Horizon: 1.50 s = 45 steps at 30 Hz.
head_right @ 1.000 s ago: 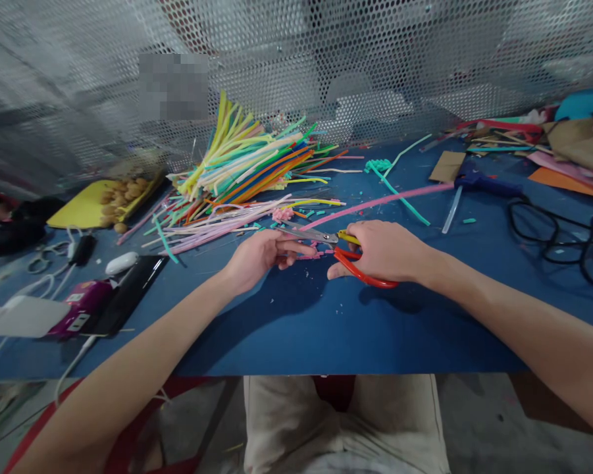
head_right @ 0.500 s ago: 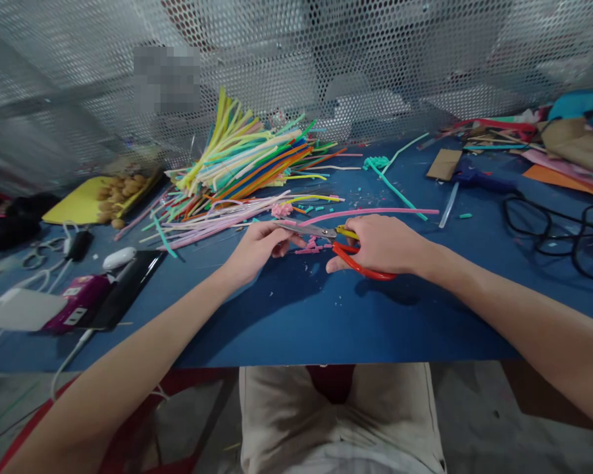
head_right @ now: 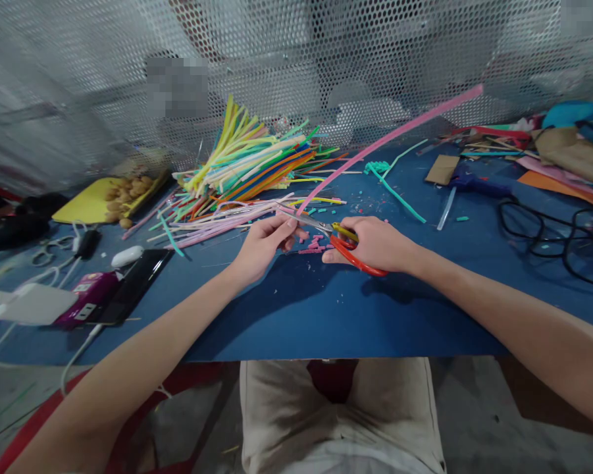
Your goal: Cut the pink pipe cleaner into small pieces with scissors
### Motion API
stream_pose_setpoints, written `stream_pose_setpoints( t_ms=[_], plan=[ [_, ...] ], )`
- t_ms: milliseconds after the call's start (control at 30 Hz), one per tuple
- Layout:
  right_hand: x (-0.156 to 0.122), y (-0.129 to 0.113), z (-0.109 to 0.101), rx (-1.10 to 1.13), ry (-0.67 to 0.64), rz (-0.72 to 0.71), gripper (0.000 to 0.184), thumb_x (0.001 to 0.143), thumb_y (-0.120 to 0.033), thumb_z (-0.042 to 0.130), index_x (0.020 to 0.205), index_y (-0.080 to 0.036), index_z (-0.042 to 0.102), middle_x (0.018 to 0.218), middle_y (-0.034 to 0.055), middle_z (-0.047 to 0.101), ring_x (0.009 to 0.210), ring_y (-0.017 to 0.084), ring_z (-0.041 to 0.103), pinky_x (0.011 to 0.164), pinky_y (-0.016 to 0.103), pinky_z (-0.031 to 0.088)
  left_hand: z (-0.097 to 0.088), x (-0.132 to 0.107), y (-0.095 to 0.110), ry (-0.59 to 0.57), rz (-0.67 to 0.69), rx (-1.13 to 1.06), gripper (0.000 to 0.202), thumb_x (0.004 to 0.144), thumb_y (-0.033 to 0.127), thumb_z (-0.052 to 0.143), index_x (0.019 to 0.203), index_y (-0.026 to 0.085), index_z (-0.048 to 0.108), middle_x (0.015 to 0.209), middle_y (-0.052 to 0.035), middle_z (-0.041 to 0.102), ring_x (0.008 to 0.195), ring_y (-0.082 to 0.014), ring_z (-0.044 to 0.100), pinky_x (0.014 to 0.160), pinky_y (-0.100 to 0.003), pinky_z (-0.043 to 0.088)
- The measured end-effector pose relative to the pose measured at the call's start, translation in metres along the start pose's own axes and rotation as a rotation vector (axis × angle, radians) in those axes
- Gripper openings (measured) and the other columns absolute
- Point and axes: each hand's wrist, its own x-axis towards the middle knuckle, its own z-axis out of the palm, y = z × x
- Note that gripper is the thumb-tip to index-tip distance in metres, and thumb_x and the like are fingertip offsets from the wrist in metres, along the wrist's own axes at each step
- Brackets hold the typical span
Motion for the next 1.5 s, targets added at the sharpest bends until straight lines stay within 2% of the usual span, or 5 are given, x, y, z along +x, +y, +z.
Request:
stream_pose_setpoints(
  t_ms=[167, 433, 867, 1100, 1500],
  plan=[
    [0.003, 0.010, -0.005, -0.122, 0.082, -0.015, 0.054, 0.072, -0.074, 0.067, 0.091, -0.024, 0.057, 0.091, 0.0066, 0.068, 0.080, 0.024, 0.062, 0.068, 0.033, 0.042, -0.008, 0.000, 0.005, 0.038, 0.000, -0.067, 0.038, 0.086, 0.044, 0.061, 0.118, 0.023, 0.062, 0.103, -0.0074, 0.071, 0.064, -0.0118, 0.057, 0.055, -0.025, 0.043],
    [0.006, 0.013, -0.008, -0.162, 0.072, -0.015, 0.054, 0.071, -0.075, 0.067, 0.083, -0.023, 0.055, 0.085, 0.0056, 0.067, 0.073, 0.023, 0.058, 0.063, 0.032, 0.036, -0.022, 0.001, 0.013, 0.186, 0.534, 0.640, 0.051, 0.078, 0.032, 0.073, 0.127, 0.023, 0.062, 0.120, -0.0083, 0.062, 0.083, -0.0159, 0.053, 0.080, -0.031, 0.045],
    [0.006, 0.014, -0.003, -0.139, 0.116, -0.029, 0.054, 0.072, -0.074, 0.068, 0.076, -0.023, 0.050, 0.076, 0.0018, 0.061, 0.064, 0.018, 0.050, 0.060, 0.031, 0.031, -0.030, 0.014, -0.004, 0.152, 0.356, 0.569, 0.028, 0.088, 0.031, 0.062, 0.113, 0.019, 0.057, 0.091, -0.0032, 0.065, 0.072, -0.0121, 0.051, 0.066, -0.025, 0.038],
    [0.007, 0.012, -0.003, -0.130, 0.224, -0.089, 0.053, 0.073, -0.073, 0.068, 0.077, -0.023, 0.049, 0.079, 0.0041, 0.061, 0.069, 0.020, 0.053, 0.062, 0.032, 0.034, -0.034, 0.018, -0.012, -0.212, 0.388, 0.973, 0.020, 0.090, 0.035, 0.062, 0.099, 0.019, 0.068, 0.097, -0.0068, 0.065, 0.092, -0.0193, 0.058, 0.086, -0.031, 0.041],
    [0.005, 0.009, 0.003, -0.125, 0.269, -0.166, 0.048, 0.074, -0.067, 0.072, 0.081, -0.022, 0.056, 0.080, 0.0071, 0.065, 0.073, 0.023, 0.057, 0.062, 0.033, 0.034, -0.028, 0.018, -0.017, -0.112, 0.175, 1.165, 0.025, 0.091, 0.044, 0.060, 0.091, 0.020, 0.066, 0.086, -0.0033, 0.070, 0.077, -0.0182, 0.060, 0.063, -0.029, 0.038]
  ],
)
